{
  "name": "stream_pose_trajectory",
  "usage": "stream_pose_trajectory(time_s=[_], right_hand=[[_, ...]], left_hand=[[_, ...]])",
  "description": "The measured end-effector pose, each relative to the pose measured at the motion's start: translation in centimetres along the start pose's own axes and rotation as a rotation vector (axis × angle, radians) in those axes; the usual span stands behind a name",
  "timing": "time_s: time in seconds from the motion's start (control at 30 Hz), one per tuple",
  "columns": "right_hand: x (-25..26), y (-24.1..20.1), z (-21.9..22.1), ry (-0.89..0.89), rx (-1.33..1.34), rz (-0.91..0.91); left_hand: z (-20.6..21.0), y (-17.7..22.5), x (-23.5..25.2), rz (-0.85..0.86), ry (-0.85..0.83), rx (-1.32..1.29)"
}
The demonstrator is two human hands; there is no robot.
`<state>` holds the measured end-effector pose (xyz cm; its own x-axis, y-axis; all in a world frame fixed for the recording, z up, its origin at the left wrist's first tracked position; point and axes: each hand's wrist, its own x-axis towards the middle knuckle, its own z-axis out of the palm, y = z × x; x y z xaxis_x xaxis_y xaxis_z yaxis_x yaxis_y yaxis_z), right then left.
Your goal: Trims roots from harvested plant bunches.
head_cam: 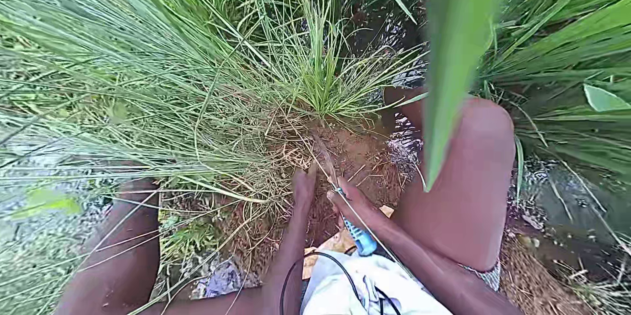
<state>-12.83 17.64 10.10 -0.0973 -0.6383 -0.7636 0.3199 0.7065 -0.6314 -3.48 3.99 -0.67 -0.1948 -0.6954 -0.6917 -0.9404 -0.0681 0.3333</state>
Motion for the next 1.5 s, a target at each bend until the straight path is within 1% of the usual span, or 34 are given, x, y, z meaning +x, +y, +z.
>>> stream_pose_trajectory(time_s=[0.1,0.2,0.3,0.43,0.63,0.83,0.9,1.0,1.1,1.23,1.3,1.37,1.43,1.5], right_hand=[[-0.8,0.9,0.0,0.042,-0.041,-0.085],[-2.0,1.1,-0.7,0.036,-0.107,-0.097],[-2.8,1.5,-1.5,-0.035,-0.087,-0.048],[-3.2,2.0,-1.6,-0.051,-0.097,0.017],[-3.5,2.1,-2.1,-0.083,-0.116,0.026],[-3.8,1.7,-2.1,-0.110,-0.157,0.018],[-3.9,1.6,-2.2,-0.107,-0.120,0.021],[-4.1,0.7,-2.3,-0.051,-0.013,0.042],[-3.4,-0.3,-2.3,0.006,-0.027,-0.005],[-2.0,-1.4,-2.3,-0.020,-0.044,0.051],[-0.7,-0.4,-2.2,-0.040,-0.051,0.092],[0.6,1.1,-1.8,-0.065,-0.119,0.103],[1.4,0.9,-1.4,-0.071,-0.178,0.108],[1.9,0.7,-1.3,-0.068,-0.142,0.108]], left_hand=[[0.2,0.1,0.0,-0.006,0.026,-0.085],[0.0,-0.2,-0.1,0.026,0.063,-0.170],[-0.1,-0.4,0.2,0.026,0.077,-0.259],[-0.5,-0.3,0.7,-0.012,0.059,-0.338],[-1.2,0.1,1.4,-0.047,0.035,-0.240],[-1.8,0.8,1.7,-0.113,0.018,-0.269],[-1.8,0.7,1.8,-0.120,0.014,-0.290],[-1.6,0.4,1.4,-0.090,0.039,-0.327],[-1.2,-0.1,0.8,-0.012,0.069,-0.305],[-1.8,0.6,0.0,0.022,0.031,-0.208],[-2.2,1.0,-0.6,0.031,0.024,-0.174],[-2.4,0.9,-0.9,0.047,0.013,-0.127],[-2.5,1.0,-1.0,0.059,0.013,-0.100],[-2.5,0.8,-0.8,0.074,0.030,-0.093]])
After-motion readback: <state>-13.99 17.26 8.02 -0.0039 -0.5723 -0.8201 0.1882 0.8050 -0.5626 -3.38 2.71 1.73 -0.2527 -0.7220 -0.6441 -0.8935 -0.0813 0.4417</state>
